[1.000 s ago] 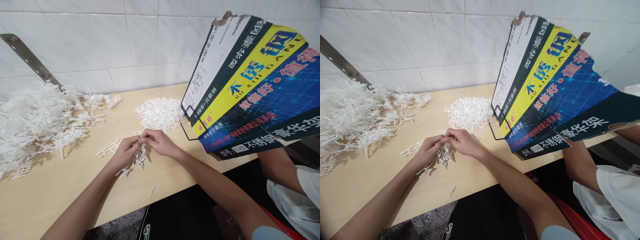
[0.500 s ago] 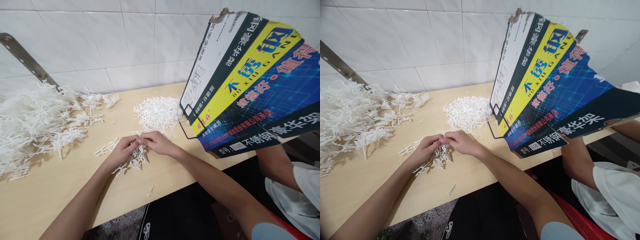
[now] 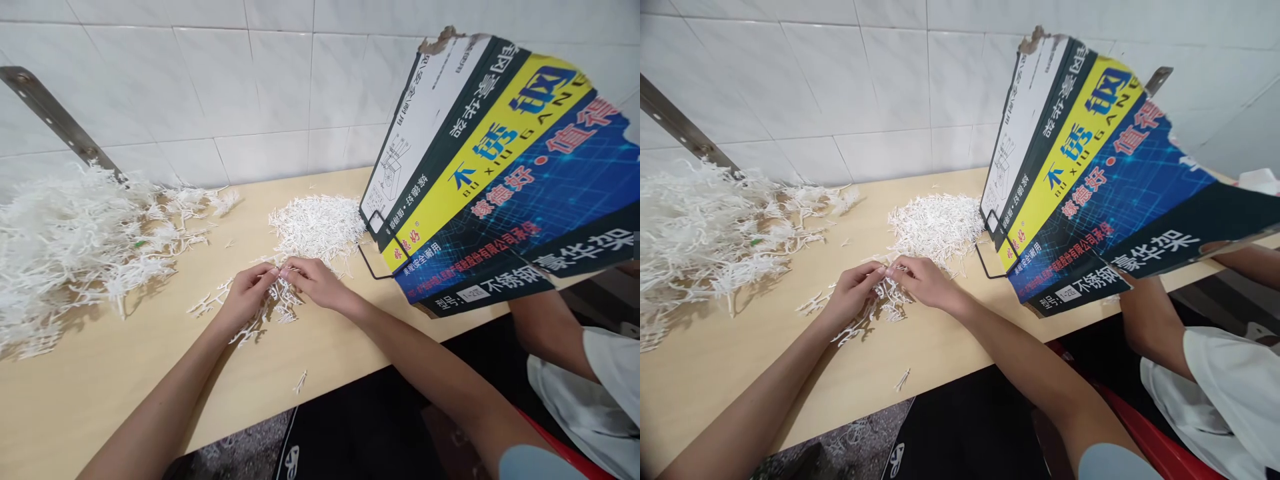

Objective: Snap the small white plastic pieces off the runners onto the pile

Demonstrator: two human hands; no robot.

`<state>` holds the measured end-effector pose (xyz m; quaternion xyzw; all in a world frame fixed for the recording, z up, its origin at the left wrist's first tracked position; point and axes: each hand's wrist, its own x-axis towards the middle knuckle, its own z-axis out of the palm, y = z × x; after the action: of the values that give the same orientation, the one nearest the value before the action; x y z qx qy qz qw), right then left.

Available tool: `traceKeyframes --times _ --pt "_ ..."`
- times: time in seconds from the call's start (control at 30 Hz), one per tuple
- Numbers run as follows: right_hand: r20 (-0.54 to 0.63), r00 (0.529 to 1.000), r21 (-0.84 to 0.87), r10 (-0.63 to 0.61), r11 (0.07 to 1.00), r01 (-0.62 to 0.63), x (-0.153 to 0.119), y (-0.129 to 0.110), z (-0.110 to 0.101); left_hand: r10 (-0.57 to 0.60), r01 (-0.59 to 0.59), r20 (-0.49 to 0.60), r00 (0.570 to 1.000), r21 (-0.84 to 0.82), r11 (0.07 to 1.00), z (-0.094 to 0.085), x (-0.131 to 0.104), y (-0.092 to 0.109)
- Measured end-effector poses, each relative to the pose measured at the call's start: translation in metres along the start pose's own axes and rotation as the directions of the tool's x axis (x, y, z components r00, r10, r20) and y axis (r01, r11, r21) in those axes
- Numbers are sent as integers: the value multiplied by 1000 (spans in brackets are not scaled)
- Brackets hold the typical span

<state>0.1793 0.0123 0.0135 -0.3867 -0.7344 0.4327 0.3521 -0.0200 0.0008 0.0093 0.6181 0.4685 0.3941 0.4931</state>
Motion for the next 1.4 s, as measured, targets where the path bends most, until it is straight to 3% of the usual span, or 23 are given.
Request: traceKeyframes --times 0.17,0.3,0.5,0.63,0.73,0.8,0.9,0.97,1.03,1.2,1.3,1.4 --pt "40 999 -45 -28 999 30 2 3 -3 -10 9 25 1000 34 999 -3 1 -4" --pt "106 994 199 27 979 -47 2 7 -1 39 -45 80 996 79 996 -2 -1 0" --pt "266 961 661 77 711 -240 2 12 5 64 -30 181 981 -181 983 3 -7 3" --pt "321 944 783 80 538 -312 3 14 8 48 11 186 981 -306 952 6 -8 1" --pt "294 949 818 113 484 -310 4 14 9 36 35 174 984 -390 920 9 -7 -1" --pt "221 967 798 126 546 -253 6 13 8 23 37 158 987 -371 928 11 -6 -1" --pt "97 988 649 119 745 -153 7 13 5 -15 45 108 994 -282 958 11 -4 -2" --pt "80 992 488 99 864 -126 6 12 2 -37 48 47 998 -254 966 10 -2 -4" --pt "100 992 362 79 926 -110 5 10 1 -54 51 -6 999 -241 969 8 -1 -5" --pt "129 989 293 66 951 -101 3 6 5 -68 55 -55 996 -214 975 8 0 -3" --pt "83 995 313 62 946 -85 4 8 7 -72 50 -90 993 -221 974 7 0 0" --pt "11 998 333 63 941 -63 4 10 8 -78 71 -49 996 -134 988 5 1 -1"
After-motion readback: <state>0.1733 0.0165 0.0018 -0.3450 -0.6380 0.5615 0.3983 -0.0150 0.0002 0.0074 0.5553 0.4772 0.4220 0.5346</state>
